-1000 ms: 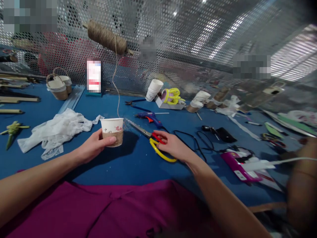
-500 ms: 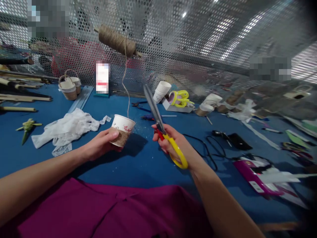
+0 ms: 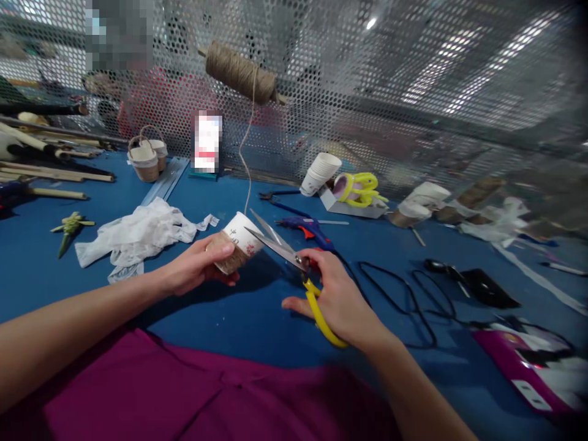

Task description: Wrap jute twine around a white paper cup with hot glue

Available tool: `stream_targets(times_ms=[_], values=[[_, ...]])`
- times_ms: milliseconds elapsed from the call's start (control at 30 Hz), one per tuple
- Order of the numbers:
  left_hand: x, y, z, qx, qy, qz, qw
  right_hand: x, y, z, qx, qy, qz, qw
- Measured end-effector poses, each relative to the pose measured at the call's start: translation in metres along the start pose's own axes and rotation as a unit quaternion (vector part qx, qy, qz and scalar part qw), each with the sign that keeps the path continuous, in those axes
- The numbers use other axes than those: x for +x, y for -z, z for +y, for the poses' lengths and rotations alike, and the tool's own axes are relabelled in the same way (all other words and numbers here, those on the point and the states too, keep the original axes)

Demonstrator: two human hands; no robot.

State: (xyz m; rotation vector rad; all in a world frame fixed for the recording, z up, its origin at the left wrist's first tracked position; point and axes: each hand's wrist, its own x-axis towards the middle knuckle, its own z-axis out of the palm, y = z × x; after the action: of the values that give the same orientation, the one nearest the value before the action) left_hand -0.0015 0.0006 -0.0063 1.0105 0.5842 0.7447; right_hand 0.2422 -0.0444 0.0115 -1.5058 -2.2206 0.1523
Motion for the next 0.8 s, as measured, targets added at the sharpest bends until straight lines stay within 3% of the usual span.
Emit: stream_targets(times_ms=[800], values=[[-0.001,-0.004,0.000,0.050,0.012,0.038,0.998,-0.006,-0.006,-0.009,0.041,-0.050,-0.004,0.998]])
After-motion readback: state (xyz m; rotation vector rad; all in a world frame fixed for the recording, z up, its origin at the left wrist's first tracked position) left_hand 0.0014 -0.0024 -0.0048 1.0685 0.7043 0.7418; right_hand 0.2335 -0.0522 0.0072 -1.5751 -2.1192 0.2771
